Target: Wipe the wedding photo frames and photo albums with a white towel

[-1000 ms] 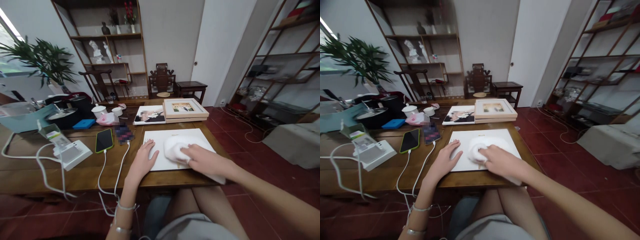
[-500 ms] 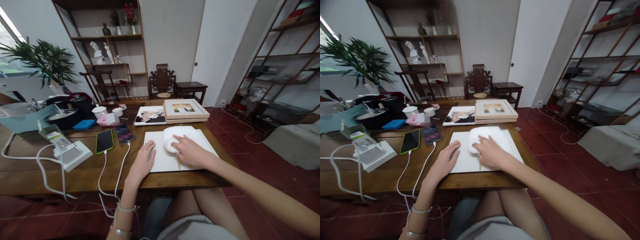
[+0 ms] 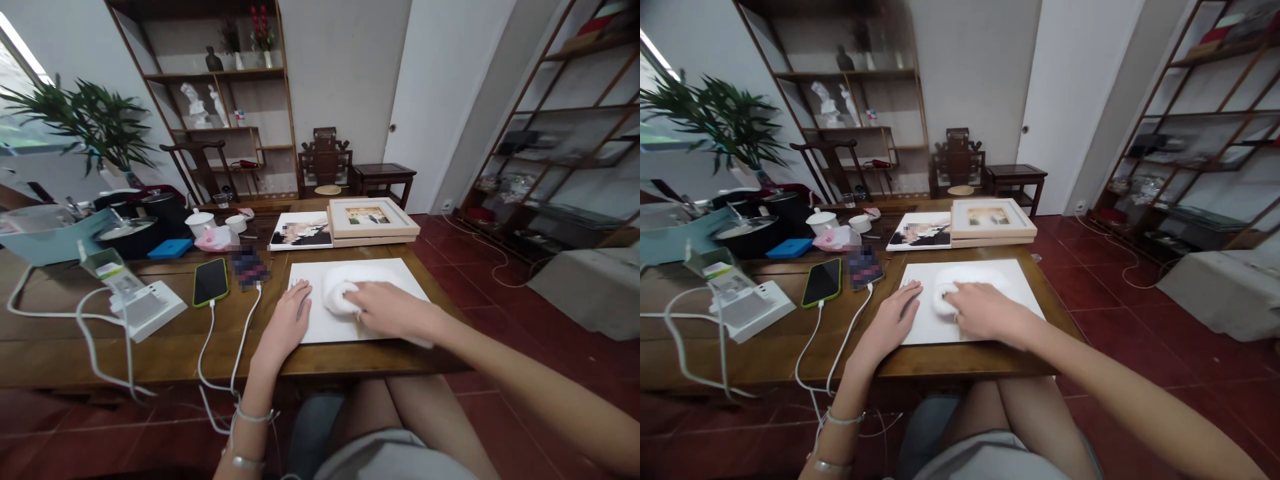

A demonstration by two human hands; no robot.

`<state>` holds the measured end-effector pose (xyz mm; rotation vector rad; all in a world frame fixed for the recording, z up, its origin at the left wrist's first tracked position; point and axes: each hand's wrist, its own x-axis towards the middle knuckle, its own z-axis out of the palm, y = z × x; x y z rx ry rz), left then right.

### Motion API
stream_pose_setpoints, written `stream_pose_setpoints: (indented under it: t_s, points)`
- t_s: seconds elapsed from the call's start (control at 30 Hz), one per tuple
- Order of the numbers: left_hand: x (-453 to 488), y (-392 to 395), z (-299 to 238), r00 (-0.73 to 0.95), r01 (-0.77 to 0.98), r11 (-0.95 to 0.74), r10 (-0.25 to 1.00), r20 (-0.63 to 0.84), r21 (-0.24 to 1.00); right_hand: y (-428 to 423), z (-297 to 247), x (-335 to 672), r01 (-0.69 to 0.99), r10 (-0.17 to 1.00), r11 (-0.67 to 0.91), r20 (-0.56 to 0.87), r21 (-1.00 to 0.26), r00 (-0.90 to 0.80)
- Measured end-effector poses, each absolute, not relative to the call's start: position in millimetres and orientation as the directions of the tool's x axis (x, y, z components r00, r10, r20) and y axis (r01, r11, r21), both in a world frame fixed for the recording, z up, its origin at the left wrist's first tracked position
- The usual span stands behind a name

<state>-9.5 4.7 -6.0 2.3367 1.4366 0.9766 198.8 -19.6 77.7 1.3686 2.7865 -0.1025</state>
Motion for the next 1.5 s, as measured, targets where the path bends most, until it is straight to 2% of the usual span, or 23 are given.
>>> stream_pose_setpoints:
  t_s: [0.23,0.4,0.6,0.7,0.9,1.17,1.37,1.5]
  points:
    - [-9.3,5.1,-6.8,0.276,0.690,-0.484,0.863,0.422,0.539,42.7,74.0,191.9,0.821,0.821,0.570,-0.028,0.016,-0.570]
    - [-9.0,6.0,-8.1,0.281,0.694,-0.491,0.858,0.430,0.526,-2.9,71.8,189.1,0.734,0.735,0.678,-0.013,0.027,-0.678]
    - [-9.1,6.0,-7.4,0.296,0.711,-0.499,0.852,0.432,0.496,-74.6,78.5,191.5,0.594,0.594,0.804,-0.002,-0.031,-0.804]
    - [-9.4,6.1,-7.8,0.297,0.706,-0.509,0.844,0.447,0.492,-67.5,80.5,193.5,0.627,0.626,0.779,-0.024,-0.036,-0.779]
    - [-9.8,6.1,-6.9,0.298,0.708,-0.501,0.851,0.433,0.498,5.1,85.6,187.2,0.747,0.748,0.663,-0.092,0.054,-0.657]
    - [-10.5,6.3,-5.1,0.291,0.714,-0.479,0.866,0.407,0.510,72.5,81.8,179.2,0.776,0.775,0.631,-0.049,-0.010,-0.630]
    - [-10.3,6.5,-5.9,0.294,0.710,-0.485,0.863,0.410,0.512,28.9,84.7,182.1,0.693,0.691,0.721,-0.092,0.009,-0.717]
    - [-10.2,6.4,-6.7,0.294,0.703,-0.497,0.854,0.429,0.509,-30.1,92.2,184.7,0.639,0.630,0.768,-0.129,-0.041,-0.766]
